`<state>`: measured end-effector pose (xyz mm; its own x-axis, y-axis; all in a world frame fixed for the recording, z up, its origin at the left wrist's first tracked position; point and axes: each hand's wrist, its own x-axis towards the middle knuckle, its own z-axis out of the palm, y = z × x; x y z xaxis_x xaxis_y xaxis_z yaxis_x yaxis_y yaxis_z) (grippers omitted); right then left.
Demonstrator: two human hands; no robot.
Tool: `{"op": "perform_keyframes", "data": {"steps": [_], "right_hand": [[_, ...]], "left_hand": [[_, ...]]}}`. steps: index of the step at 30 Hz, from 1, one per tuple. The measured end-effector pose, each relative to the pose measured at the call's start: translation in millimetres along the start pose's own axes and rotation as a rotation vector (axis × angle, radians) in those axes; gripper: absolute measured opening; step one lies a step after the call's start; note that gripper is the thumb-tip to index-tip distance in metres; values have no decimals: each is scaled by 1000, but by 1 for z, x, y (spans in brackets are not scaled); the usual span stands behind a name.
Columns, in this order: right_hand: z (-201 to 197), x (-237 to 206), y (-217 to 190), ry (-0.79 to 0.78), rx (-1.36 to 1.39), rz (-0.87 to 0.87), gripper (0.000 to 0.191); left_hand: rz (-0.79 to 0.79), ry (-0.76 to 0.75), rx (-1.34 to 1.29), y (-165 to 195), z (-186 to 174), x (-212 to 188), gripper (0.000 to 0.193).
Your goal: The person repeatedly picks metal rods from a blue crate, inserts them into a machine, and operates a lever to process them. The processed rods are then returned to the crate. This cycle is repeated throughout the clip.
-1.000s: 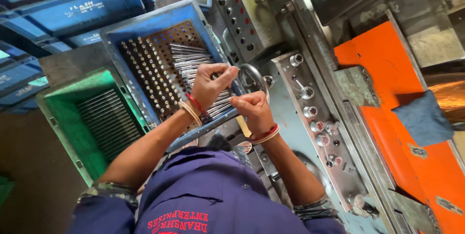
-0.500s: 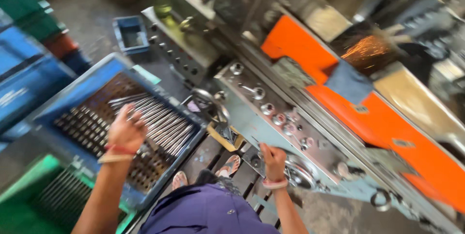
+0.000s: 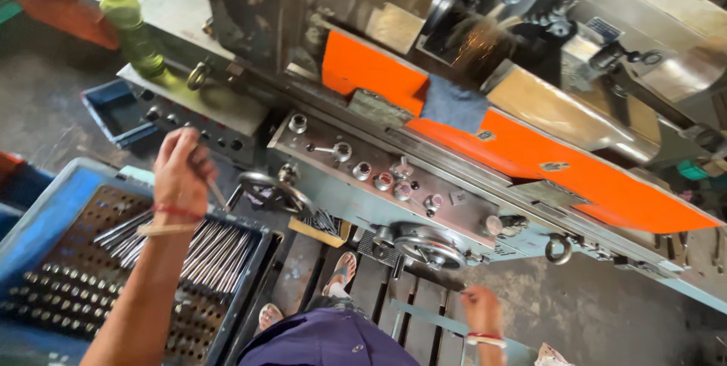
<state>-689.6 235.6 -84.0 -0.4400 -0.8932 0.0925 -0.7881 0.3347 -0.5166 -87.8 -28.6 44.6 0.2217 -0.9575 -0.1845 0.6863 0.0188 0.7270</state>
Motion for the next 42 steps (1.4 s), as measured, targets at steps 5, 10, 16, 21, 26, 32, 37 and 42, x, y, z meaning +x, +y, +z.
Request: {"op": "perform_keyframes", "data": {"steps": [5, 10, 16, 21, 26, 32, 37, 42], "right_hand": [[-98, 82, -4, 375, -433, -13, 11], [-205, 185, 4, 581, -442, -75, 4], [-295, 330, 46, 777, -613, -93, 29], [-343, 418, 69, 784, -762, -50, 39], [-387, 485, 69, 445, -685, 324, 74], [-403, 530, 74, 354, -832, 430, 77], [-398, 528, 87, 401, -845, 444, 86], [-395, 528, 99, 503, -784, 375, 81]], "left_hand": [[-16, -305, 5, 27, 171, 23, 9], [-44, -532, 2, 17, 317, 47, 10], [-189, -638, 11, -70, 473, 111, 13], [-280, -530, 147, -192, 566, 175, 11], [-225, -524, 375, -296, 610, 218, 15], [-365, -548, 589, -352, 623, 231, 19], [-273, -650, 649, -383, 613, 227, 17], [-312, -800, 762, -393, 602, 223, 20]]}}
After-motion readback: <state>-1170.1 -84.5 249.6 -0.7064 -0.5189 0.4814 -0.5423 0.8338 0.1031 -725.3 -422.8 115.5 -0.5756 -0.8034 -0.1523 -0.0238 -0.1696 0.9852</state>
